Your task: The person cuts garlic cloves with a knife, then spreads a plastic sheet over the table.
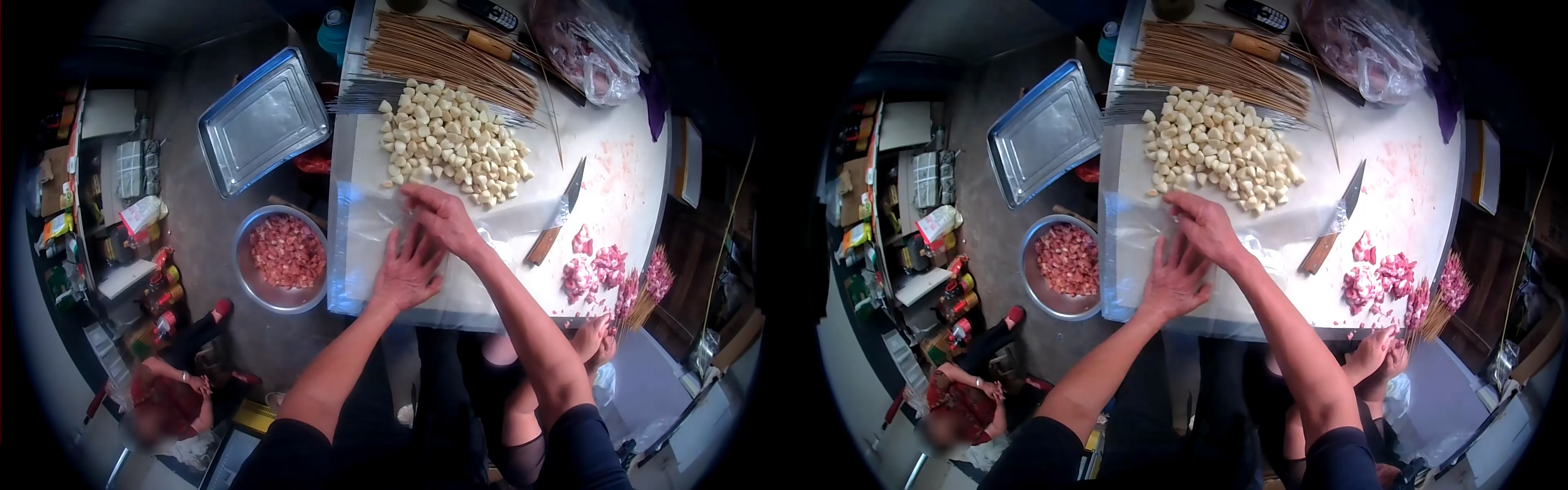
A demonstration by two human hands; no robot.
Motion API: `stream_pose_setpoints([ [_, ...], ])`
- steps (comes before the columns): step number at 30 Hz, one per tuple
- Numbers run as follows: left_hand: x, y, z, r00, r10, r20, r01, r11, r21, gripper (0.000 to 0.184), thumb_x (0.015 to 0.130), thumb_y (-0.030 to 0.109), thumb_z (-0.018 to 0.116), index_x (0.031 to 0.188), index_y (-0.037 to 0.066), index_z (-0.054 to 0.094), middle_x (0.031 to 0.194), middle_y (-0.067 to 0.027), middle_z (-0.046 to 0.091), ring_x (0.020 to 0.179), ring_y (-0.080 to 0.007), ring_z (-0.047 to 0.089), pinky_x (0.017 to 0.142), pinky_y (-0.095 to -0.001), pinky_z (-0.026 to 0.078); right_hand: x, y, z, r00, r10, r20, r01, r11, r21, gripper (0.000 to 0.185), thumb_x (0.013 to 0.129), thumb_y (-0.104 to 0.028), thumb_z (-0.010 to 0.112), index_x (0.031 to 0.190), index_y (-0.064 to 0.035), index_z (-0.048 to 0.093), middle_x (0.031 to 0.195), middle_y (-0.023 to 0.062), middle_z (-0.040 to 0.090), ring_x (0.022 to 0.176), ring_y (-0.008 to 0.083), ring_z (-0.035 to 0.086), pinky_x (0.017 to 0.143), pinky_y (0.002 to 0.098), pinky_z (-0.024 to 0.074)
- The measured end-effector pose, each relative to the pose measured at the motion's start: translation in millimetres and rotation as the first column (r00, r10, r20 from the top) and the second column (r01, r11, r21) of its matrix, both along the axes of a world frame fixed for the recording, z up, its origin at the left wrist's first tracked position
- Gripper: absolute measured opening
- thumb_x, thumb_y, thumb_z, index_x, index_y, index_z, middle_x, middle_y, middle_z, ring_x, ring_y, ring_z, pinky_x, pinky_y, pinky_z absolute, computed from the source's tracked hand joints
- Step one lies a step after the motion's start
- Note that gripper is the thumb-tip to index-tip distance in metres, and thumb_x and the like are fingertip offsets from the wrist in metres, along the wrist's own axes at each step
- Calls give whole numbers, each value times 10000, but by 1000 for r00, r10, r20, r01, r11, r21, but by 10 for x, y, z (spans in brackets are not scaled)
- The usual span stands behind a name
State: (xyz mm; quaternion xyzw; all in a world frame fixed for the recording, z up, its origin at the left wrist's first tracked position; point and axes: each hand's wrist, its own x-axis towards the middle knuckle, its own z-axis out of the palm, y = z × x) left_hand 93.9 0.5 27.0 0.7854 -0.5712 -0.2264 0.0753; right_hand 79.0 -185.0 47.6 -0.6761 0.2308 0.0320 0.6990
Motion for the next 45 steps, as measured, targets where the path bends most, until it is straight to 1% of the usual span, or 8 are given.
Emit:
stream_pose_setpoints([
  [5, 4, -3, -18, 1000, 9, 2, -8, 999, -35, 748, 920, 519, 572, 1597, 261, 385, 1728, -111, 174, 1602, -361, 110, 1249, -657, 68, 33, -18, -88, 967, -200, 160, 177, 973, 148, 460, 982, -91, 567, 1435, -19, 585, 1504, 123, 539, 1336, 196, 534, 1139, 350, 414],
  [13, -15, 2, 4, 999, 33, -16, -34, 998, -57, 733, 879, 505, 626, 1552, 266, 461, 1729, -105, 188, 1604, -347, 113, 1245, -660, 82, -351, -123, 218, 978, -200, -54, 192, 974, -116, 313, 927, -56, 619, 1216, 17, 714, 1122, 122, 759, 997, 192, 720, 866, 316, 566],
  [17, -14, -6, -6, 998, 24, 50, -19, 995, -95, 713, 860, 523, 643, 1514, 272, 510, 1710, -102, 238, 1598, -339, 139, 1244, -656, 106, -644, -236, -80, 934, -334, -127, 325, 942, -87, 251, 927, -104, 653, 1130, 9, 749, 935, 88, 770, 843, 132, 697, 787, 280, 558],
  [27, -17, -1, -23, 997, 31, 70, -19, 987, -162, 725, 817, 483, 695, 1492, 270, 535, 1681, -128, 289, 1578, -375, 189, 1238, -662, 119, -650, -392, 104, 819, -573, 3, 551, 786, -281, 220, 932, -89, 666, 1118, -15, 757, 960, 74, 765, 820, 114, 683, 783, 270, 552],
  [31, -15, 0, -24, 996, 25, 88, -10, 986, -164, 730, 817, 477, 696, 1497, 271, 529, 1682, -128, 288, 1577, -376, 191, 1241, -660, 116, -816, -294, 297, 823, -560, -95, 487, 781, -390, 244, 906, -78, 675, 1135, -20, 736, 1042, 105, 758, 874, 182, 713, 807, 316, 567],
  [36, -6, -1, -21, 998, 31, 63, -19, 984, -178, 738, 810, 456, 711, 1499, 268, 523, 1680, -131, 293, 1577, -378, 196, 1243, -655, 122, -842, -182, 401, 947, -309, -88, 165, 702, -692, 279, 840, -65, 688, 1119, -57, 677, 1065, 146, 674, 945, 388, 669, 788, 471, 560],
  [39, -5, -6, -23, 997, 32, 70, -18, 983, -184, 745, 808, 453, 717, 1501, 265, 519, 1682, -130, 291, 1577, -379, 196, 1243, -654, 125, -801, -225, 331, 953, -225, -205, 10, 697, -717, 143, 851, -84, 683, 990, -59, 655, 979, 153, 645, 890, 415, 659, 744, 507, 542],
  [45, 2, -12, 5, 997, 28, 72, -15, 985, -174, 759, 809, 455, 716, 1514, 267, 506, 1699, -133, 262, 1580, -384, 189, 1246, -650, 127, -780, -402, 66, 958, -267, -105, 81, 605, -792, 55, 880, -95, 654, 889, -66, 608, 936, 141, 639, 794, 421, 652, 688, 524, 526],
])
